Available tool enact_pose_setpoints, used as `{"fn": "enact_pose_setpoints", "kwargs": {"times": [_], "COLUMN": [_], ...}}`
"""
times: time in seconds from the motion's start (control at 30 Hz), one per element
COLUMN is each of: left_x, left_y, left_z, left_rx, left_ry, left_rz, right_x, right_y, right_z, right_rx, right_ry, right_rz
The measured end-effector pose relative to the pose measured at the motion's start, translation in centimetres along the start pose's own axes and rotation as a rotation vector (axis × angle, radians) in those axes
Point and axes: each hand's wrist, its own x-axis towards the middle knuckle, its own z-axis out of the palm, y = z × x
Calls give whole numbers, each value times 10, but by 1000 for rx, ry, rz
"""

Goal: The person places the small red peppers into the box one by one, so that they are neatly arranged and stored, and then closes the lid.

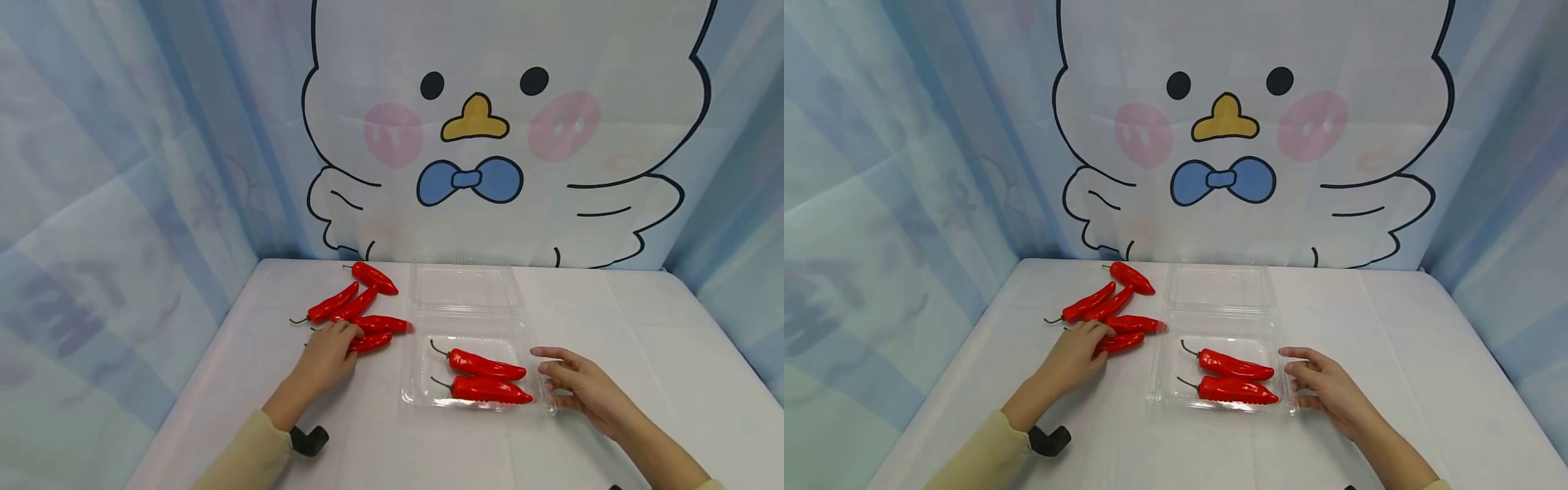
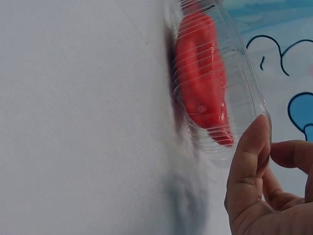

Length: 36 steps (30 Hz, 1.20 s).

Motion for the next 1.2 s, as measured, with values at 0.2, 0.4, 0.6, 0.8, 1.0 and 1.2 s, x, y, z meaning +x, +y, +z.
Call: {"fn": "enact_pose_setpoints", "kwargs": {"times": [0.2, 0.4, 0.6, 0.8, 1.0, 1.2], "left_x": [1, 0, 1, 1, 1, 1], "left_y": [-1, 0, 1, 2, 2, 3], "left_z": [1, 3, 5, 8, 8, 8], "left_rx": [20, 15, 0, 21, 30, 34], "left_ry": [1, 8, -7, 0, 5, -4], "left_rz": [-17, -12, -15, 4, 9, 1], "right_x": [0, 0, 0, 0, 0, 0], "right_y": [-1, 0, -1, -2, -2, -3], "right_z": [0, 0, 0, 0, 0, 0], "right_rx": [-8, -8, -9, -13, -18, -18], "right_ry": [-2, -1, 3, -1, -3, -4], "right_rz": [-5, -6, -2, -2, 6, 10]}}
